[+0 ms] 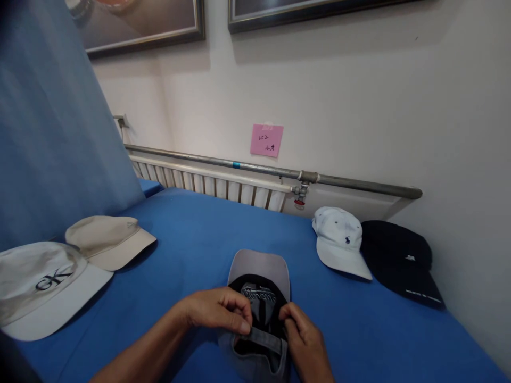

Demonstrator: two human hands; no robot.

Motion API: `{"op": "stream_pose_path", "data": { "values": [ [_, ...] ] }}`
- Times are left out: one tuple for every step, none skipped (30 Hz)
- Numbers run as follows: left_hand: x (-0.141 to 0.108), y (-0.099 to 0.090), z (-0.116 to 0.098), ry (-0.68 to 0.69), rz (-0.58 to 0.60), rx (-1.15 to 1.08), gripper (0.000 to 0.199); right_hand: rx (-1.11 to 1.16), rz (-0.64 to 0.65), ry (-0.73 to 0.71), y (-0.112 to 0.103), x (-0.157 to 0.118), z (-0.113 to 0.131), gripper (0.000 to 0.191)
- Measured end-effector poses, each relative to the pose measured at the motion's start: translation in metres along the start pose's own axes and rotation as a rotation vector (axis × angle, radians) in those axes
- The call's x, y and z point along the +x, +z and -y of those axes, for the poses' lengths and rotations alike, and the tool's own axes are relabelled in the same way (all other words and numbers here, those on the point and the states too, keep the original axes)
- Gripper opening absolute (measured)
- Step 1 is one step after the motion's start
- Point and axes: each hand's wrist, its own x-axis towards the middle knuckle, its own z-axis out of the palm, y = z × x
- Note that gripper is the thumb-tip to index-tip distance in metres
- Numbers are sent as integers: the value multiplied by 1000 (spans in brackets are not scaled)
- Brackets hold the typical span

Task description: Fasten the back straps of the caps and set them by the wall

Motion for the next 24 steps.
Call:
{"op": "stream_pose_path", "data": {
  "values": [
    [0,0,0,0,1,-3,56,8,-15,11,0,-1,0,17],
    [0,1,0,0,3,-5,56,16,-28,20,1,-2,1,18],
    [0,1,0,0,4,-6,56,21,-40,29,1,-2,0,18],
    [0,1,0,2,4,-6,56,21,-41,32,2,-2,0,18],
    [-1,1,0,4,5,-6,56,18,-28,30,2,-2,-1,17],
    [-1,1,0,7,6,-5,55,14,-6,25,2,-2,-3,17],
    [-2,1,-1,10,7,-6,55,11,14,19,2,-2,-4,17],
    [-3,1,-1,12,10,-6,55,10,31,14,2,-1,-5,16],
    [-3,1,-2,14,13,-7,54,11,41,11,1,-1,-6,16],
    [-4,1,-2,16,16,-7,53,13,40,10,1,-1,-7,16],
    [-4,1,-2,18,19,-7,52,12,33,11,1,-1,-7,16],
    [-4,1,-3,20,21,-6,51,10,31,10,1,-1,-7,16],
    [-4,0,-3,20,24,-6,50,8,29,8,2,0,-7,16],
    [-4,0,-2,20,26,-6,49,7,27,6,2,0,-7,15],
    [-4,-1,-2,19,28,-5,47,6,27,3,2,0,-6,15],
    [-4,-1,-1,18,30,-5,46,4,31,0,2,0,-6,15],
    [-4,-1,-1,18,31,-5,45,2,34,-3,2,-1,-5,15],
    [-4,-2,0,19,30,-4,44,-1,30,-3,1,-1,-5,15],
    [-4,-2,1,21,27,-2,43,-4,28,-4,1,-1,-5,15],
    [-4,-2,1,23,25,-1,43,-8,27,-3,1,-1,-5,15],
    [-4,-2,1,24,26,-1,43,-7,24,-2,1,-1,-5,15],
    [-3,-2,1,24,26,-2,44,-4,21,-2,0,-1,-5,15],
    [-3,-1,1,23,27,-3,45,-2,19,-5,0,0,-6,15],
    [-3,-1,0,21,26,-5,46,-2,17,-9,0,0,-6,15]
  ]
}}
